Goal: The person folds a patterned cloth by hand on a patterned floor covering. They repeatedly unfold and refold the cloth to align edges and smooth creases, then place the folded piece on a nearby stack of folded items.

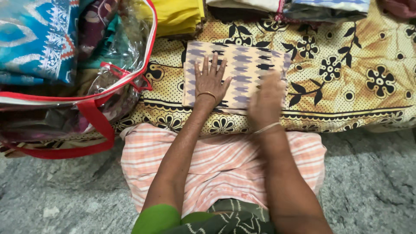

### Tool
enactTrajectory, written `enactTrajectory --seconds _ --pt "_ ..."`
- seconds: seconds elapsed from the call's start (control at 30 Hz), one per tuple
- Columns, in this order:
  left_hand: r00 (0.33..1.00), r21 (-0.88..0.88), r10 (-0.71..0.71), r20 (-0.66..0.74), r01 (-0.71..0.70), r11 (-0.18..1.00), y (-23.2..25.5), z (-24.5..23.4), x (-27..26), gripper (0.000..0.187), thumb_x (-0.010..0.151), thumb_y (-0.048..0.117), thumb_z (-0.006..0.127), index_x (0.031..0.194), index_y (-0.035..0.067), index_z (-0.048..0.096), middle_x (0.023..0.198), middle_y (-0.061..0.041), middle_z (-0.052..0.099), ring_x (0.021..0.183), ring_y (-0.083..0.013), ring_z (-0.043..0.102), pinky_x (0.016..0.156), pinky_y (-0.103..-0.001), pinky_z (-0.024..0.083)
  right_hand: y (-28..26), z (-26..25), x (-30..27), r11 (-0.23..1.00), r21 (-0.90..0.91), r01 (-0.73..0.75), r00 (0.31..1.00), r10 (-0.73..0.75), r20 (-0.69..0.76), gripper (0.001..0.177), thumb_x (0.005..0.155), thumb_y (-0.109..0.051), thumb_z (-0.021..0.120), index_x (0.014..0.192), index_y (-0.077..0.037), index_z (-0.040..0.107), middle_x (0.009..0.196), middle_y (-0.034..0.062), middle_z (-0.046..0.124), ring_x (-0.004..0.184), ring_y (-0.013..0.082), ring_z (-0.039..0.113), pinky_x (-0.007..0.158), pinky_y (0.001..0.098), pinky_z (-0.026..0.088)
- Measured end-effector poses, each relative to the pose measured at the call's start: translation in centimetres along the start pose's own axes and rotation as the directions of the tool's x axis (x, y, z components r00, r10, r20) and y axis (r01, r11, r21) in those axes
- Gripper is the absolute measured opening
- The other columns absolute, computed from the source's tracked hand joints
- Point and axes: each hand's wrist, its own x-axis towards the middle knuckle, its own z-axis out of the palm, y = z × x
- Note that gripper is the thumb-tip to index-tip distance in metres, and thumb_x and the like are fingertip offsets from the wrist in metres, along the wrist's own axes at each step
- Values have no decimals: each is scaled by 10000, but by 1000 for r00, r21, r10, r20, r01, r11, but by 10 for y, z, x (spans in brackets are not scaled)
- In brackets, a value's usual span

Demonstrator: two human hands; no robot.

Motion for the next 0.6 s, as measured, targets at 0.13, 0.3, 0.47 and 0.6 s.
enactTrajectory --seconds 0.13,0.3,0.47,0.6 --pt "999 194 29 40 -36 980 -6 8 11 831 966 451 389 1652 288 -52 1686 -98 -135 1530 -345 -88 1150 -616 -109 -51 30 8 958 101 269 905 -288 312 691 1038 -406 427 1593 -41 236 1676 167 190 1554 286 162 1256 487 101" --pt "998 89 43 -36 -40 995 -5 16 9 665 1066 469 285 1646 300 6 1712 -65 -94 1569 -325 -60 1216 -596 -104 -38 33 50 975 86 207 903 -224 367 733 1062 -529 260 1625 -66 183 1698 153 143 1555 283 125 1255 449 105" --pt "998 -49 45 -37 -46 998 -8 3 9 635 1065 537 249 1641 317 99 1731 -45 -8 1584 -303 -38 1235 -568 -107 -31 22 91 988 -4 157 914 -144 380 696 1058 -504 246 1617 -98 161 1701 127 109 1562 263 98 1245 445 75" --pt "998 -19 35 -51 -36 999 -19 -10 17 650 1056 582 222 1641 321 111 1721 -47 8 1567 -303 -28 1240 -584 -72 -20 17 112 998 -39 43 909 -23 417 703 1049 -526 251 1608 -111 152 1683 109 99 1552 248 86 1233 424 67"
